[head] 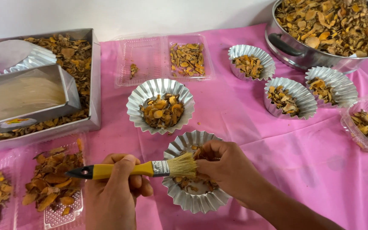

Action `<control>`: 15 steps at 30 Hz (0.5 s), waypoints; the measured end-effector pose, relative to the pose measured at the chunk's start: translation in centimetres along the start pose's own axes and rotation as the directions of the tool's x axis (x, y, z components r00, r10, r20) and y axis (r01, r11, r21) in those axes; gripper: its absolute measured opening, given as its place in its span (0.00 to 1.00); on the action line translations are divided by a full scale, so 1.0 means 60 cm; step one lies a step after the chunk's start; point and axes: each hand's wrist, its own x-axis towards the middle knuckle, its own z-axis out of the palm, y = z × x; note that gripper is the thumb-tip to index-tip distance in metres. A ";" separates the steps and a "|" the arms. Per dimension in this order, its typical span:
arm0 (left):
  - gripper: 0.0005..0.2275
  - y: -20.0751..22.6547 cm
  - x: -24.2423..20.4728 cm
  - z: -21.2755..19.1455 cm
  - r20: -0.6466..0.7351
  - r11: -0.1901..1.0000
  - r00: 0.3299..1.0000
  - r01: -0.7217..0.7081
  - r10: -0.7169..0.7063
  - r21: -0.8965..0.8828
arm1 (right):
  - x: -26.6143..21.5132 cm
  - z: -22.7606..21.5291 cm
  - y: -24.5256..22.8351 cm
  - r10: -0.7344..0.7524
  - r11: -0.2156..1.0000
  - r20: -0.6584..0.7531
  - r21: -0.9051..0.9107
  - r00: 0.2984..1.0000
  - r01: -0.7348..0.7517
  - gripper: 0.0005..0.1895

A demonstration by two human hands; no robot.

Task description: Using a small brush to clean and sort dried leaves inside individual foil cups on a workspace.

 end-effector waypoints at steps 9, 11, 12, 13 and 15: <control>0.11 -0.002 0.010 0.010 0.086 0.999 0.996 -0.029 0.031 -0.018 | 0.019 -0.032 0.023 0.044 0.932 0.079 0.356 0.996 -0.069 0.02; 0.11 -0.004 0.009 0.013 0.086 1.000 0.996 -0.001 0.000 0.014 | 0.023 -0.038 0.028 0.034 0.925 0.074 0.375 0.997 -0.059 0.02; 0.11 -0.006 0.008 0.014 0.078 0.999 0.996 0.031 -0.034 0.043 | 0.025 -0.040 0.033 0.028 0.920 0.073 0.388 0.997 -0.054 0.03; 0.11 -0.010 0.009 0.014 0.080 0.998 0.996 0.033 -0.036 0.047 | 0.026 -0.042 0.039 0.031 0.919 0.071 0.391 0.997 -0.056 0.03; 0.11 -0.015 0.013 0.015 0.106 0.999 0.994 0.028 -0.032 0.042 | 0.030 -0.044 0.047 0.039 0.900 0.077 0.430 0.996 -0.068 0.04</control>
